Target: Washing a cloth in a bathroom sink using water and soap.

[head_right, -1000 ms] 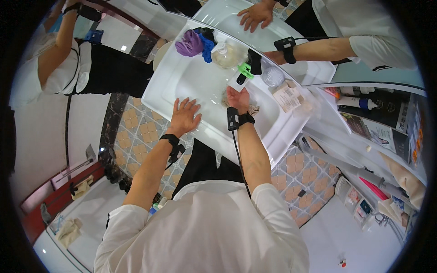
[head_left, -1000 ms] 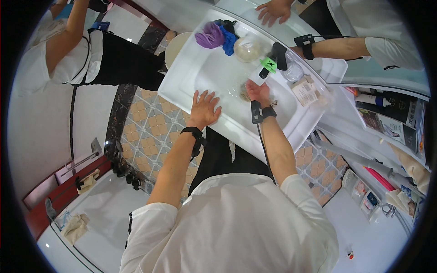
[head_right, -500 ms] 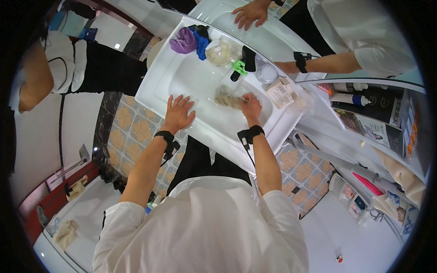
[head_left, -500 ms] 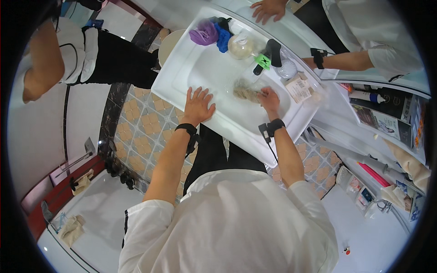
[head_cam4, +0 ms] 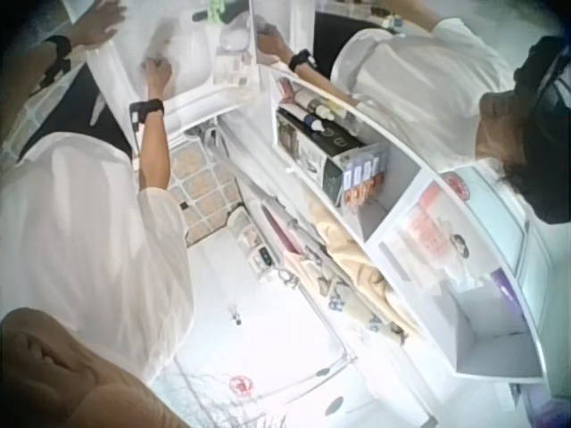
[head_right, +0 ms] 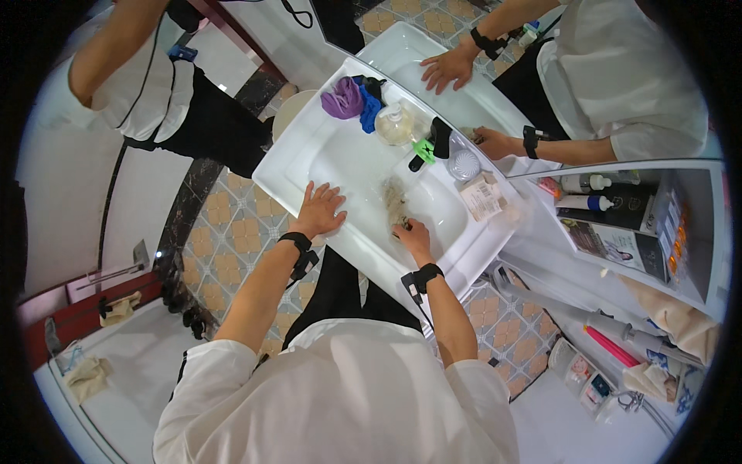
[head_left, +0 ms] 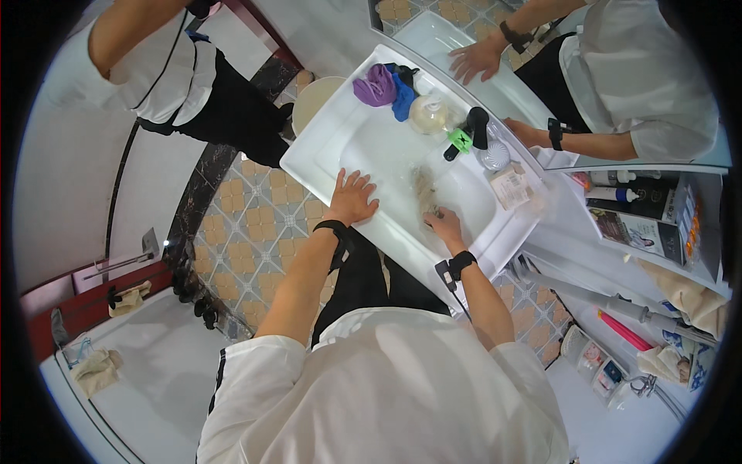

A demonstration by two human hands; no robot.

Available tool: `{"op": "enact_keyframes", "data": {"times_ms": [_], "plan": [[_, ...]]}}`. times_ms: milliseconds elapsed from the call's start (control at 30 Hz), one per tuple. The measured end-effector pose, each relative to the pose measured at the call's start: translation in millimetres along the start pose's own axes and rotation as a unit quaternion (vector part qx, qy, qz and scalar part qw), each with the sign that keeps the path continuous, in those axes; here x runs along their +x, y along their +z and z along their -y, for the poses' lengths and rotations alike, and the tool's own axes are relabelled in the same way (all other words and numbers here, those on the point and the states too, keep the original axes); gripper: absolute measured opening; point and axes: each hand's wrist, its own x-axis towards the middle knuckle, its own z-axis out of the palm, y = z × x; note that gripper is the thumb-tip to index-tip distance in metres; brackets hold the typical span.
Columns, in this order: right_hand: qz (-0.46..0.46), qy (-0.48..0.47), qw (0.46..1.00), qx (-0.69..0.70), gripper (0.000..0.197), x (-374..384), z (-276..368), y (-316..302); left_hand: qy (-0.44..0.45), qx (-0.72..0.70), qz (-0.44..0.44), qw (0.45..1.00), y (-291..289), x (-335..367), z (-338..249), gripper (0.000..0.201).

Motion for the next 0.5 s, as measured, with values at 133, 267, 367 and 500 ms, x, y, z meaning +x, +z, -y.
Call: {"op": "enact_keyframes", "data": {"times_ms": [133,267,367,500], "plan": [[-0.011,-0.044,0.999,0.028,0.038,-8,19,-14,-0.047,-0.009,0.072,0.996,-1,7,-12,0.042],[-0.009,-0.081,0.997,0.008,0.038,-15,31,-24,-0.161,-0.299,0.118,0.933,1,32,-58,0.045],[-0.041,-0.171,0.984,-0.027,0.034,-29,37,-28,-0.268,-0.547,0.124,0.784,-9,41,-88,0.042],[-0.033,-0.180,0.983,-0.005,0.028,-36,33,-27,-0.316,-0.623,0.116,0.706,5,41,-90,0.035]]}}
